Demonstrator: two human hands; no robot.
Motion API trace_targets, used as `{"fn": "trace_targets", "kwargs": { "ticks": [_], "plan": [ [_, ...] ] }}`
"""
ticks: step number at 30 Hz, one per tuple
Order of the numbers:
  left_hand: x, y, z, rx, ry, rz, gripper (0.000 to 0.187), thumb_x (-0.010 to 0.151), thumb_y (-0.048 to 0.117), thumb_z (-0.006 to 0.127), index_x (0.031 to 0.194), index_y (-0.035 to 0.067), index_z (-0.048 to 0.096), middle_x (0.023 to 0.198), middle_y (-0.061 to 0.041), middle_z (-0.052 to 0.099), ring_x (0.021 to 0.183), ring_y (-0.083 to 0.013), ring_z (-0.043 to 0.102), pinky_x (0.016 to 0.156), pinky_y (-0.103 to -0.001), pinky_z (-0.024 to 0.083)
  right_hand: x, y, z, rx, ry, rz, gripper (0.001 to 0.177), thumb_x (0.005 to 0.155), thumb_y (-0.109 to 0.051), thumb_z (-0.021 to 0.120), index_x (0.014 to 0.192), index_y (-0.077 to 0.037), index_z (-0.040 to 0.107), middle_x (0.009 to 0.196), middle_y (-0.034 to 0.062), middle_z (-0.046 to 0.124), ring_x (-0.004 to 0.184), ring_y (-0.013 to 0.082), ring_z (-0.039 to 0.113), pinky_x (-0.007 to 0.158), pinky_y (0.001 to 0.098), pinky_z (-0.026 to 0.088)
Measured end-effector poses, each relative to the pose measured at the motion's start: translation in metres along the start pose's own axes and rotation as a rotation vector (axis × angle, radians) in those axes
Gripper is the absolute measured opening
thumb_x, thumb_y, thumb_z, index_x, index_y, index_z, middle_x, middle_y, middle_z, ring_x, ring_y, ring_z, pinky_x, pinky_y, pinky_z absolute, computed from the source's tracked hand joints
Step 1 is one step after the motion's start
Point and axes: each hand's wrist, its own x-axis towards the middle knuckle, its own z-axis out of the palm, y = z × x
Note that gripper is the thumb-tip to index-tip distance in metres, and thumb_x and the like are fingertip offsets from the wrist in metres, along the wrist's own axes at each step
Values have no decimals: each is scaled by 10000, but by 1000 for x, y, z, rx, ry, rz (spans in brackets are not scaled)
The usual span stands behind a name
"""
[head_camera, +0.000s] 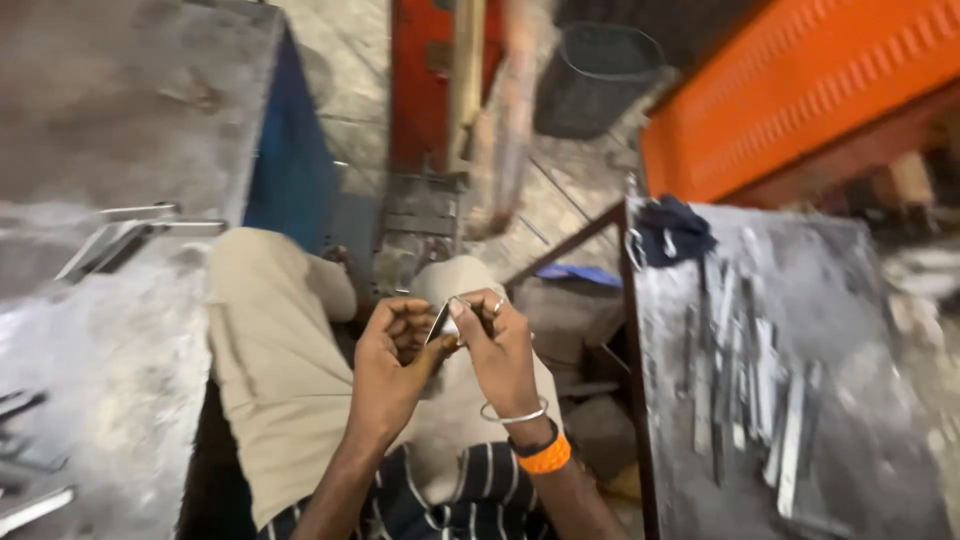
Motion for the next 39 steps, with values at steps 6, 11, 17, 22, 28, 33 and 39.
{"fn": "trace_targets", "kwargs": {
  "ticks": [6, 11, 17, 22, 28, 33, 39],
  "plan": [
    [-3, -9, 38, 33, -195, -179, 476, 858, -53, 694, 1268, 26, 464, 923, -103, 745, 808, -184, 773, 656, -271, 591, -3, 9, -61, 64, 27, 37, 173, 1035, -162, 630, 1049, -11, 712, 797, -69, 600, 694, 4, 497, 586, 183, 410],
    [-10, -13, 50, -33, -225, -176, 478, 868, -67, 696, 1279, 6, 462, 931, -128, 733, 812, -200, 767, 669, -277, 596, 4, 48, -162, -81, 382, 195, 255, 1025, -246, 597, 1028, -45, 755, 701, -6, 645, 560, 64, 535, 490, 215, 387],
    [-3, -23, 58, -66, -255, -153, 459, 878, -66, 694, 1293, -22, 502, 964, -125, 723, 830, -183, 750, 711, -294, 624, -30, 166, -272, -1085, 755, 90, 467, 923, -291, 699, 1267, 17, 631, 1194, 200, 617, 1053, 334, 545, 864, 446, 446],
    [7, -32, 81, -59, -317, -206, 363, 903, -52, 680, 1248, -53, 567, 999, -111, 726, 848, -182, 746, 754, -312, 639, -47, 210, -284, -1517, 765, 42, 655, 934, -334, 674, 1449, 40, 521, 1481, 219, 504, 1330, 399, 430, 1017, 562, 347],
    [2, -35, 97, -72, -402, -263, 283, 927, -36, 655, 1181, -26, 532, 998, -142, 731, 848, -211, 767, 751, -317, 623, -47, 199, -272, -1338, 868, 137, 342, 969, -275, 688, 1259, -107, 618, 1381, 90, 590, 1317, 315, 503, 1077, 509, 373],
    [-6, -36, 96, -107, -399, -318, 275, 941, -20, 624, 1186, 1, 500, 1015, -189, 757, 845, -226, 767, 769, -326, 625, -49, 194, -286, -1182, 960, 202, 355, 869, -212, 762, 1168, -75, 627, 1179, 114, 636, 1157, 343, 575, 975, 504, 399],
    [0, -41, 89, -106, -369, -381, 320, 966, 97, 600, 1233, -18, 464, 1073, -222, 737, 902, -254, 765, 809, -358, 607, -76, 195, -302, -1141, 964, 311, 213, 860, -222, 773, 1011, -97, 691, 1034, 110, 676, 1049, 349, 624, 887, 507, 439]
  ]
}}
